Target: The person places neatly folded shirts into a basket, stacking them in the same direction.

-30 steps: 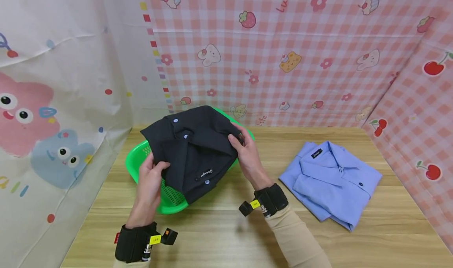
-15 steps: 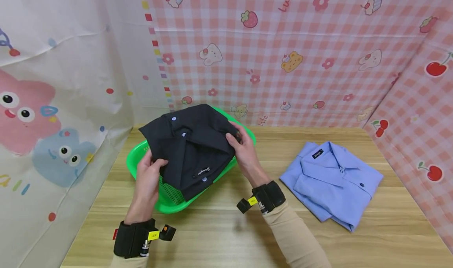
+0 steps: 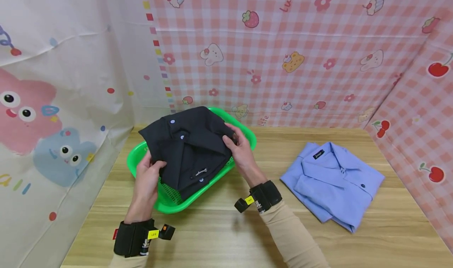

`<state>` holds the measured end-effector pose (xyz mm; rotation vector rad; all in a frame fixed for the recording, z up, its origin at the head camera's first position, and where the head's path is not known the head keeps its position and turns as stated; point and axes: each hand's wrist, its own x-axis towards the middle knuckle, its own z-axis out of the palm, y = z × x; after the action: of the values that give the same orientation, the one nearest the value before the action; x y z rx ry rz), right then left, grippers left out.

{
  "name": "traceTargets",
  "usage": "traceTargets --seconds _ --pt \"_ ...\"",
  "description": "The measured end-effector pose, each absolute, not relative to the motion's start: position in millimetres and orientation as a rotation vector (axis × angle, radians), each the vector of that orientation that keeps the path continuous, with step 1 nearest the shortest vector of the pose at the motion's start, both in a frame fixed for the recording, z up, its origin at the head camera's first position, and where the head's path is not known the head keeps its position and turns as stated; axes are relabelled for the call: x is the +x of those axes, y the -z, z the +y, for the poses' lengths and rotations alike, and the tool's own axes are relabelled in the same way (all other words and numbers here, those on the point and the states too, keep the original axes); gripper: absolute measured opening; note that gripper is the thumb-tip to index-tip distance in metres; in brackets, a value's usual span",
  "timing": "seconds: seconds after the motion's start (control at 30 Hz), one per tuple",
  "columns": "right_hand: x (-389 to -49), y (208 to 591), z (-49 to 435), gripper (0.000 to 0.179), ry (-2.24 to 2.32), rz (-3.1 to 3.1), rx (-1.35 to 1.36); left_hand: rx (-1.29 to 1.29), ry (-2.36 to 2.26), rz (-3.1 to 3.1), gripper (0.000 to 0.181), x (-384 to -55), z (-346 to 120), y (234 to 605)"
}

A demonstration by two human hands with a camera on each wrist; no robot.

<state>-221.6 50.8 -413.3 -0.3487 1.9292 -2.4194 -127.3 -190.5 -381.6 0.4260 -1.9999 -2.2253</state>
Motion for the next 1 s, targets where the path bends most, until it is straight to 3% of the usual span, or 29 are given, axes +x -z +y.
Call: traceTargets --seconds 1.0 --pt "-227 425 45 0.042 2.097 2.328 -0.525 0.509 2.194 -2.029 0.065 -135 -186 403"
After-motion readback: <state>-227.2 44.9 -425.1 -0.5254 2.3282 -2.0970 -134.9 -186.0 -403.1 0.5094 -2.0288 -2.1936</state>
